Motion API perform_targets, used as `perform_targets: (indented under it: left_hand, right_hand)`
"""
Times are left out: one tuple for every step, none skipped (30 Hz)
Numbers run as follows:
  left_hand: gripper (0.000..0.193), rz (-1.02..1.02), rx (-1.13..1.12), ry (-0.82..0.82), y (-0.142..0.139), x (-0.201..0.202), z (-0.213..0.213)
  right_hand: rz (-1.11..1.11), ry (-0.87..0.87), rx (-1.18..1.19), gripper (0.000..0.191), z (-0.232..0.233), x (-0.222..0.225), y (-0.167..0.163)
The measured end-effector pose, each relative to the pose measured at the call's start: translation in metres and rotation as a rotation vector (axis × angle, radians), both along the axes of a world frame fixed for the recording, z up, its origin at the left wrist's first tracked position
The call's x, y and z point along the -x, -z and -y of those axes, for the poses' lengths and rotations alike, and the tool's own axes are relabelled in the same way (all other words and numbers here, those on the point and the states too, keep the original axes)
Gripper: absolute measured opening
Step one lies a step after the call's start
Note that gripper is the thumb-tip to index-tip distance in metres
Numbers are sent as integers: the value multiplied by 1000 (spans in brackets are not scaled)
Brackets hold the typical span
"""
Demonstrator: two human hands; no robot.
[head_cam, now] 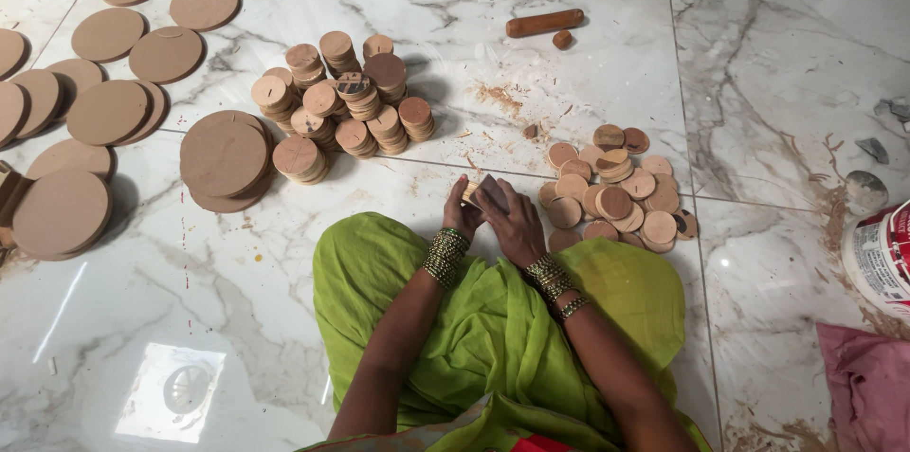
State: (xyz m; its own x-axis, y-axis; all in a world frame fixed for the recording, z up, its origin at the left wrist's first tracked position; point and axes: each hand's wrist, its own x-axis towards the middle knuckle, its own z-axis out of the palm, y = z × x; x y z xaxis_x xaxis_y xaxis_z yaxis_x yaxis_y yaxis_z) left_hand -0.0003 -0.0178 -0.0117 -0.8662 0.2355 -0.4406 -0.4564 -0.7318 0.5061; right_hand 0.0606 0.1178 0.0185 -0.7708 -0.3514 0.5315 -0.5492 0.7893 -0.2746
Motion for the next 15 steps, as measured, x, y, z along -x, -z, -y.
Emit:
perform_targets:
  left_hand:
    - [63, 13, -32, 4, 0, 0, 2]
    - [65, 21, -65, 8, -2, 0, 4]
    - [67, 26, -71, -4, -3, 1, 6]
    - [68, 32, -76, -16, -4, 1, 8]
    - [70, 39, -79, -28, -5, 0, 10]
    - [70, 40, -77, -32, -6, 0, 11]
    - [71, 43, -75, -36, -8, 0, 13]
    - [71, 48, -73, -38, -9, -1, 15]
    - [71, 46, -72, -33, -10, -1, 16]
    - [71, 43, -73, -29, -11, -2, 17]
    - [71, 39, -73, -25, -13, -2, 19]
    - [70, 44, -104, -49, -14, -2, 22]
    - [69, 50, -134, -73, -16, -1, 24]
    - [68, 57, -165, -95, -17, 0, 27]
    - [68, 57, -183, -103, -18, 1, 29]
  right_hand:
    - [4, 12, -21, 65, 1, 0, 1]
    - [3, 24, -42, 67, 2, 2, 2]
    - [0, 35, -63, 69, 3, 3, 2]
    - [-14, 33, -78, 69, 4, 3, 2]
    - [-27, 32, -90, 68, 5, 3, 3]
    - [-40, 32, -102, 68, 5, 3, 3]
    - [-43, 23, -111, 68, 6, 3, 3]
    - [-44, 16, -120, 68, 6, 3, 2]
    - [-46, 8, -130, 68, 7, 3, 1]
    - [-38, 9, -130, 70, 7, 3, 1]
    - [-30, 10, -129, 72, 7, 3, 0]
    - [-23, 11, -126, 73, 7, 4, -1]
    - [-27, 12, -160, 74, 7, 4, -1]
    - [-30, 15, -193, 75, 6, 4, -1]
    - [-35, 19, -225, 75, 6, 4, -1]
